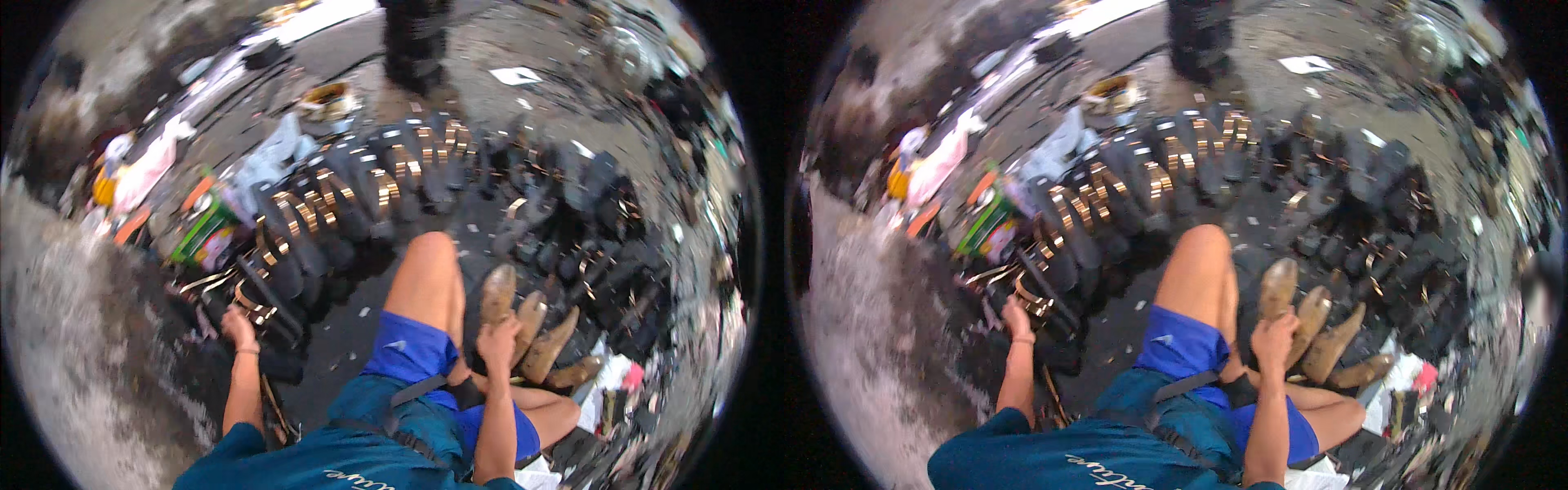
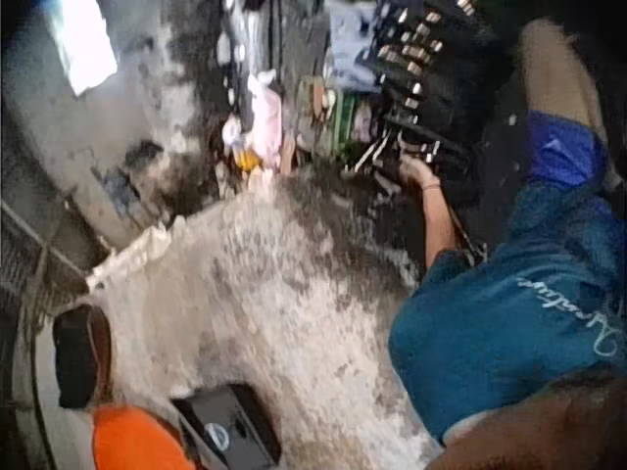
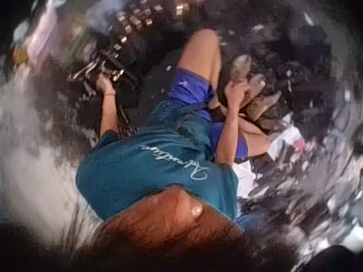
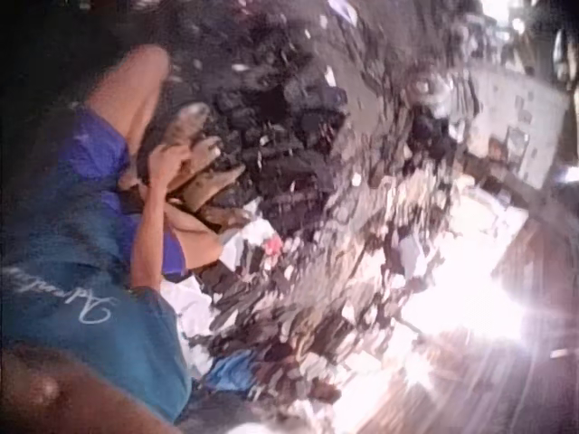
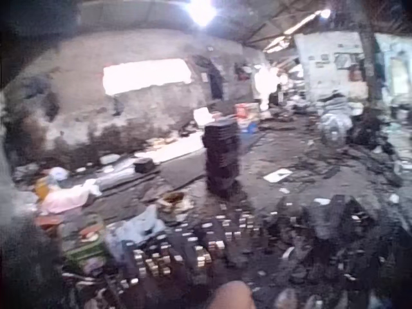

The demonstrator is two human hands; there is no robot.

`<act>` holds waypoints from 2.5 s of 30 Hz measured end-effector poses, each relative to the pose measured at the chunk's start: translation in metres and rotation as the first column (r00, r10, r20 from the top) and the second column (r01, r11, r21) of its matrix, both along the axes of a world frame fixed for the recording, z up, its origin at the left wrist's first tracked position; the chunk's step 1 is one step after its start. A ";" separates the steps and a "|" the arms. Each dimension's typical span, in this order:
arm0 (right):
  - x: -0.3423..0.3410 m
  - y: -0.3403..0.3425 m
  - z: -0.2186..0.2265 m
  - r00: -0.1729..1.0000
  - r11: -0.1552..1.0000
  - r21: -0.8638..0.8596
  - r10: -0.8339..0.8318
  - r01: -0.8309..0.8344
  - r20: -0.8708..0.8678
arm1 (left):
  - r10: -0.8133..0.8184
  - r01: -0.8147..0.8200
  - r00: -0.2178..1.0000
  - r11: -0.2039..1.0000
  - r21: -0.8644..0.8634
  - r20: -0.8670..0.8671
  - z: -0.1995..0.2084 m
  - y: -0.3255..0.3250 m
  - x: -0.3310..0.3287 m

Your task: The person sits on the floor and repeatedly picks up black flip-flops and wooden shoe lasts, aligns the straps, and presses the soles onto the lasts. The person handles the sandals one at a time, turning them over and adjusting the straps before placing them back on the floor.

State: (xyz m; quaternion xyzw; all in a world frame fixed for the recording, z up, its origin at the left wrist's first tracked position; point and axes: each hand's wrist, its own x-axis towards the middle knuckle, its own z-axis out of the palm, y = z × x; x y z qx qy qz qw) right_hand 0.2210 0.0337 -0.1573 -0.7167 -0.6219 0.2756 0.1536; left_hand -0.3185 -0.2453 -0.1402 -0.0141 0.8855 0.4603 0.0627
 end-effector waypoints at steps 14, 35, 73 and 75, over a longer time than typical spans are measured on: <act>-0.029 0.043 -0.005 0.990 0.986 0.143 -0.104 0.090 0.093 | -0.863 0.956 0.091 0.215 -0.201 -0.496 -0.015 0.585 0.306; -0.016 0.048 -0.007 0.993 0.979 0.170 -0.116 0.111 0.016 | -0.825 0.785 0.544 0.564 -0.257 -0.149 -0.040 0.723 0.313; 0.057 0.063 0.150 0.239 0.946 0.011 -0.071 0.324 -0.968 | -0.945 0.639 -0.137 0.144 0.755 0.296 0.081 0.269 0.337; 0.056 0.033 0.173 0.175 0.929 -0.055 -0.127 0.365 -0.976 | -0.921 0.636 -0.170 0.169 0.753 0.351 0.078 0.233 0.337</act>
